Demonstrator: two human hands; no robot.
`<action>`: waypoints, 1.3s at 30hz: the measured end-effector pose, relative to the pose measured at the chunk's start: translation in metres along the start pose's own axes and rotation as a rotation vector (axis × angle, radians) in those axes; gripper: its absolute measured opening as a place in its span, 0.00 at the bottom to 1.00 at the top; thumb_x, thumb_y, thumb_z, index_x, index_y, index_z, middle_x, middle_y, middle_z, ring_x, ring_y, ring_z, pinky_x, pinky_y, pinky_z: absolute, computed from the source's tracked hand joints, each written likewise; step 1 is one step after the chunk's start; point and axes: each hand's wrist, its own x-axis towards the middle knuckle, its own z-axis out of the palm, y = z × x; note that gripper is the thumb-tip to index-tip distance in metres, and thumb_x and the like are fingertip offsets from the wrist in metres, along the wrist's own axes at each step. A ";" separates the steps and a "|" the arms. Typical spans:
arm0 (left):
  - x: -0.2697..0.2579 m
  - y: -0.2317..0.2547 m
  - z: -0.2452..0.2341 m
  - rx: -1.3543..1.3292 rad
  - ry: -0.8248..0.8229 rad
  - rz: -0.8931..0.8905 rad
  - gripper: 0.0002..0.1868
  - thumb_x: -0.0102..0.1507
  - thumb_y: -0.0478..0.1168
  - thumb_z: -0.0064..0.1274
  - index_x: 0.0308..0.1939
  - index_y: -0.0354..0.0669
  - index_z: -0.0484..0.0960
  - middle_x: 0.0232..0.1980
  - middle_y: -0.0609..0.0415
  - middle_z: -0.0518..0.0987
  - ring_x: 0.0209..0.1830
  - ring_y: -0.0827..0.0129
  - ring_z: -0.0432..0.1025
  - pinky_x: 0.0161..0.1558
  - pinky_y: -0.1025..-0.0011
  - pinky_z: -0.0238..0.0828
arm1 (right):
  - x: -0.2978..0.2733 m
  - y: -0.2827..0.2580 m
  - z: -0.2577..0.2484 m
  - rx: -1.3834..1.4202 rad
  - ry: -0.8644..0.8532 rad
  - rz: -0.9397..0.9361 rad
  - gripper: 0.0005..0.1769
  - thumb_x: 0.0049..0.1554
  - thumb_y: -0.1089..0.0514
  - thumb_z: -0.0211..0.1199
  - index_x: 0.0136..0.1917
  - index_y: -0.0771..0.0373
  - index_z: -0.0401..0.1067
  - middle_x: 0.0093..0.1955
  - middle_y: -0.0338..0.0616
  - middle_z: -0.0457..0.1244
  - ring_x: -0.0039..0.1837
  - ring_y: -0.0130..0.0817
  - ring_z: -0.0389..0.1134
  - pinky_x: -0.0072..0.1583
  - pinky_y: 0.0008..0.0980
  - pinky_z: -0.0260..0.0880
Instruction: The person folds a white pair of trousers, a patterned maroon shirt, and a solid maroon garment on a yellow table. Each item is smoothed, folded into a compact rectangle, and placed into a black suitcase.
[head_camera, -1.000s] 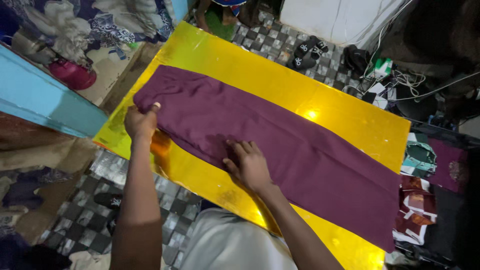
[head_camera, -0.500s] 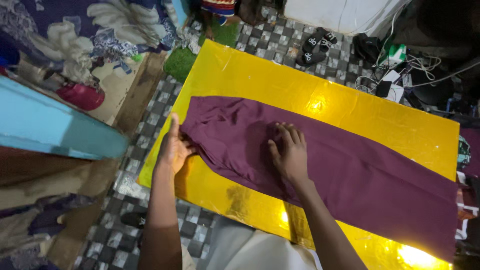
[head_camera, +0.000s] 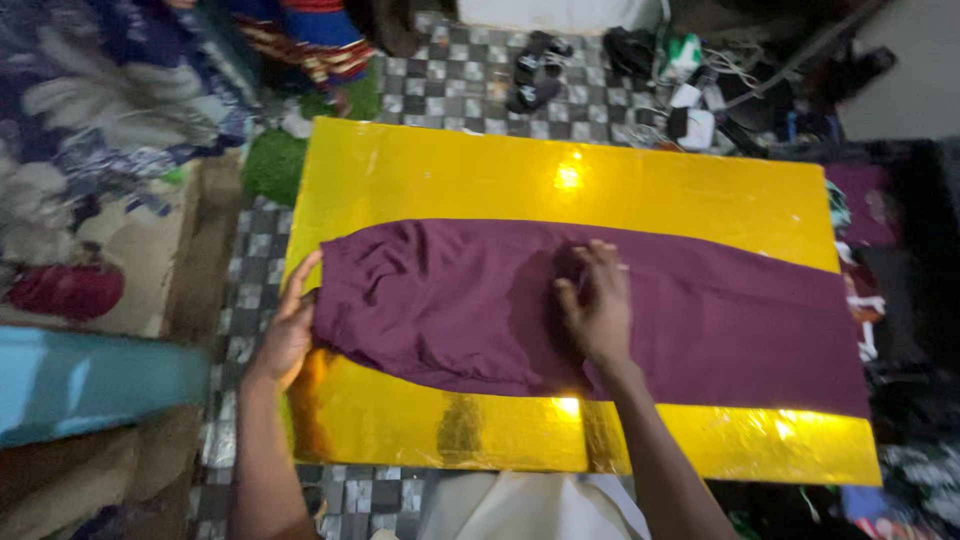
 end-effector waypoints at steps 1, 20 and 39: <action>0.006 0.001 -0.002 -0.019 0.035 -0.007 0.43 0.63 0.50 0.55 0.81 0.54 0.57 0.67 0.49 0.72 0.62 0.64 0.70 0.62 0.62 0.68 | -0.004 0.018 -0.011 -0.089 0.065 0.042 0.30 0.61 0.48 0.66 0.72 0.60 0.67 0.80 0.54 0.55 0.84 0.55 0.50 0.80 0.58 0.48; 0.005 0.025 0.020 0.052 0.196 -0.273 0.34 0.57 0.41 0.61 0.68 0.40 0.75 0.61 0.48 0.79 0.59 0.58 0.75 0.58 0.56 0.73 | -0.014 0.168 -0.109 -0.336 0.005 0.311 0.47 0.61 0.28 0.56 0.80 0.62 0.58 0.84 0.65 0.45 0.85 0.61 0.38 0.78 0.64 0.33; 0.014 -0.036 0.379 0.475 -0.310 0.123 0.38 0.60 0.53 0.61 0.71 0.42 0.69 0.62 0.50 0.77 0.59 0.63 0.76 0.57 0.65 0.74 | 0.000 0.061 -0.137 1.442 -0.252 1.095 0.37 0.60 0.34 0.52 0.72 0.61 0.66 0.63 0.46 0.69 0.56 0.35 0.73 0.54 0.37 0.74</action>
